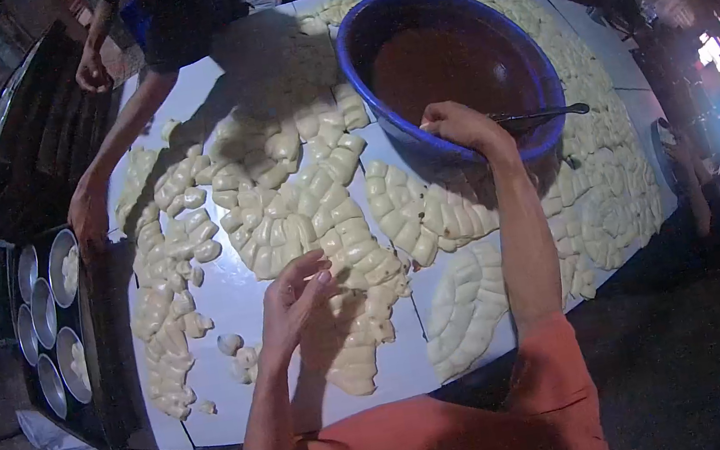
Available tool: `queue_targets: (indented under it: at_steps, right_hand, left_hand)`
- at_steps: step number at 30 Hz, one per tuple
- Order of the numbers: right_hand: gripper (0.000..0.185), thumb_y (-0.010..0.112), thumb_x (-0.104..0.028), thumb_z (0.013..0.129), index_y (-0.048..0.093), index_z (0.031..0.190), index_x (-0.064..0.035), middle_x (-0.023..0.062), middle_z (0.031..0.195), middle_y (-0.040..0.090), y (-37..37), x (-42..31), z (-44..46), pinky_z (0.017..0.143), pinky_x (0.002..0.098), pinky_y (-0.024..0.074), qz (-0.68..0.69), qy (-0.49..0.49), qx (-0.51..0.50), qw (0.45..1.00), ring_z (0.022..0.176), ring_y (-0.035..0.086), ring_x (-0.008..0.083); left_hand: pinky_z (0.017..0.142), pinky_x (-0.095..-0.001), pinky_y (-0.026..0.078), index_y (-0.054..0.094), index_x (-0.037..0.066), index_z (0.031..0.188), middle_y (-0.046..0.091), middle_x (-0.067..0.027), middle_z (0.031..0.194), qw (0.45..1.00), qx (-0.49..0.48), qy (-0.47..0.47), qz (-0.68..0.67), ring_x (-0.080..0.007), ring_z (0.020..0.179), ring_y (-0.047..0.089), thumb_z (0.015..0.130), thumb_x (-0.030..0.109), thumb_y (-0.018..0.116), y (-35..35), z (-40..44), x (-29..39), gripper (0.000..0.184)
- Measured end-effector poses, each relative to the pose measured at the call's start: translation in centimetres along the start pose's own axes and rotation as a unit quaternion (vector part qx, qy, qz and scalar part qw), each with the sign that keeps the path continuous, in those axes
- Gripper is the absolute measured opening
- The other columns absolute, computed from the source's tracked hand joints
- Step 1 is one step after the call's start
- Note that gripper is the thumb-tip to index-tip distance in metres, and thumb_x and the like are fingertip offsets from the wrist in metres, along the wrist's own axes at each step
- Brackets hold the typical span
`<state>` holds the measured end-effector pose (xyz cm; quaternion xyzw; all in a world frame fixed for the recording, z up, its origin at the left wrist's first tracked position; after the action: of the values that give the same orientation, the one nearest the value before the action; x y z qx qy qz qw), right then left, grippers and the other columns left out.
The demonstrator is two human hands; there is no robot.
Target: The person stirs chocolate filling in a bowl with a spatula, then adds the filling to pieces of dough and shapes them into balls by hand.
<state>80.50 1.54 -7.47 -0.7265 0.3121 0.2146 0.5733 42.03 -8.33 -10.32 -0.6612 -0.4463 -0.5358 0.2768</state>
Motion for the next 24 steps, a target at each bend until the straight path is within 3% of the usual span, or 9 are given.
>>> queue_targets:
  at_steps: [2, 4, 10, 13, 16, 18, 19, 20, 24]
  right_hand:
    - [0.017, 0.063, -0.022, 0.091, 0.065, 0.089, -0.005, 0.0022, 0.084, 0.064, -0.7, -1.6, -1.1, 0.074, 0.0283, 0.0469, 0.158, -0.032, 0.07, 0.984, 0.081, 0.059, 0.0126]
    - [0.014, 0.064, -0.021, 0.095, 0.06, 0.096, -0.0075, 0.0005, 0.08, 0.061, -0.8, -5.0, -3.3, 0.059, 0.0205, 0.0487, 0.377, -0.004, 0.074, 0.923, 0.068, 0.06, 0.0069]
    - [0.013, 0.063, -0.019, 0.096, 0.057, 0.1, -0.0082, 0.0029, 0.084, 0.063, 7.2, -12.9, -7.1, 0.059, 0.0228, 0.0541, 0.555, -0.062, 0.058, 0.827, 0.068, 0.063, 0.0096]
    - [0.014, 0.062, -0.018, 0.096, 0.055, 0.104, -0.0082, 0.0048, 0.086, 0.064, 13.9, -15.9, -8.6, 0.062, 0.0258, 0.0581, 0.622, -0.023, -0.004, 0.782, 0.073, 0.067, 0.0119]
    - [0.017, 0.059, -0.014, 0.097, 0.051, 0.111, -0.0075, 0.0046, 0.092, 0.064, 20.1, -17.4, -9.1, 0.06, 0.0247, 0.0608, 0.657, -0.001, -0.07, 0.751, 0.071, 0.068, 0.012]
    - [0.017, 0.058, -0.014, 0.097, 0.051, 0.111, -0.0073, 0.003, 0.091, 0.064, 22.7, -18.2, -10.0, 0.062, 0.0258, 0.0614, 0.665, 0.023, -0.1, 0.74, 0.072, 0.068, 0.0106]
    - [0.019, 0.059, -0.014, 0.096, 0.052, 0.112, -0.0064, 0.0024, 0.089, 0.064, 24.1, -19.0, -10.3, 0.058, 0.0213, 0.0575, 0.645, 0.032, -0.107, 0.756, 0.072, 0.067, 0.0089]
    - [0.023, 0.06, -0.013, 0.093, 0.053, 0.114, -0.0055, 0.0036, 0.093, 0.064, 25.2, -17.5, -10.4, 0.065, 0.0215, 0.0544, 0.63, 0.033, -0.165, 0.758, 0.078, 0.066, 0.0099]
    - [0.044, 0.069, -0.001, 0.081, 0.053, 0.123, -0.0003, 0.0105, 0.116, 0.061, 27.2, -22.2, -12.9, 0.085, 0.0293, 0.0515, 0.411, -0.004, -0.176, 0.895, 0.098, 0.062, 0.0167]
  left_hand:
    - [0.085, -0.0287, 0.053, 0.057, 0.0, 0.132, 0.066, -0.015, 0.12, 0.999, -0.004, -0.011, 0.031, -0.019, 0.102, 0.067, 0.097, 0.021, 0.065, -0.4, -0.5, 0.0, 0.042]
    - [0.086, -0.0296, 0.053, 0.055, -0.002, 0.132, 0.065, -0.0154, 0.121, 1.0, -0.022, 0.0, 0.0, -0.0196, 0.105, 0.066, 0.097, 0.022, 0.064, -0.1, -0.3, -0.3, 0.044]
    - [0.09, -0.033, 0.052, 0.053, -0.003, 0.133, 0.062, -0.0134, 0.125, 0.98, -0.063, 0.003, -0.187, -0.0201, 0.111, 0.062, 0.102, 0.03, 0.055, 2.4, 1.0, 1.3, 0.045]
    - [0.093, -0.035, 0.05, 0.054, -0.001, 0.133, 0.062, -0.0115, 0.126, 0.917, -0.024, 0.005, -0.397, -0.0207, 0.11, 0.062, 0.103, 0.034, 0.051, 2.0, 0.0, 1.6, 0.046]
    - [0.095, -0.0353, 0.05, 0.059, 0.002, 0.124, 0.066, -0.0083, 0.115, 0.88, 0.003, -0.004, -0.475, -0.018, 0.107, 0.063, 0.103, 0.032, 0.052, -0.8, -2.2, -1.2, 0.038]
    - [0.092, -0.0346, 0.052, 0.061, 0.002, 0.121, 0.067, -0.0075, 0.112, 0.9, 0.079, -0.026, -0.428, -0.0166, 0.104, 0.064, 0.102, 0.03, 0.052, -3.2, -4.6, -2.0, 0.035]
    - [0.091, -0.0343, 0.052, 0.061, 0.002, 0.119, 0.067, -0.0071, 0.11, 0.907, 0.114, -0.038, -0.403, -0.0159, 0.103, 0.064, 0.102, 0.029, 0.053, -4.5, -5.7, -2.3, 0.033]
    - [0.082, -0.0298, 0.056, 0.062, 0.002, 0.116, 0.069, -0.0072, 0.105, 0.898, 0.13, -0.028, -0.42, -0.0142, 0.091, 0.068, 0.101, 0.025, 0.056, -5.8, -6.6, -2.5, 0.028]
    - [0.066, -0.0199, 0.054, 0.065, -0.001, 0.113, 0.07, -0.0066, 0.091, 0.89, 0.261, -0.027, -0.374, -0.009, 0.072, 0.066, 0.097, 0.02, 0.063, -9.2, -9.7, -4.6, 0.027]
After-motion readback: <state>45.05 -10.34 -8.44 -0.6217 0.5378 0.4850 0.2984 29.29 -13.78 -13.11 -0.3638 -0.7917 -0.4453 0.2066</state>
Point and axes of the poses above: each hand's wrist, its own z-axis towards the middle knuckle, its own y-axis out of the palm, x = y × z, the point moved 2 cm from there along z, towards the middle knuckle
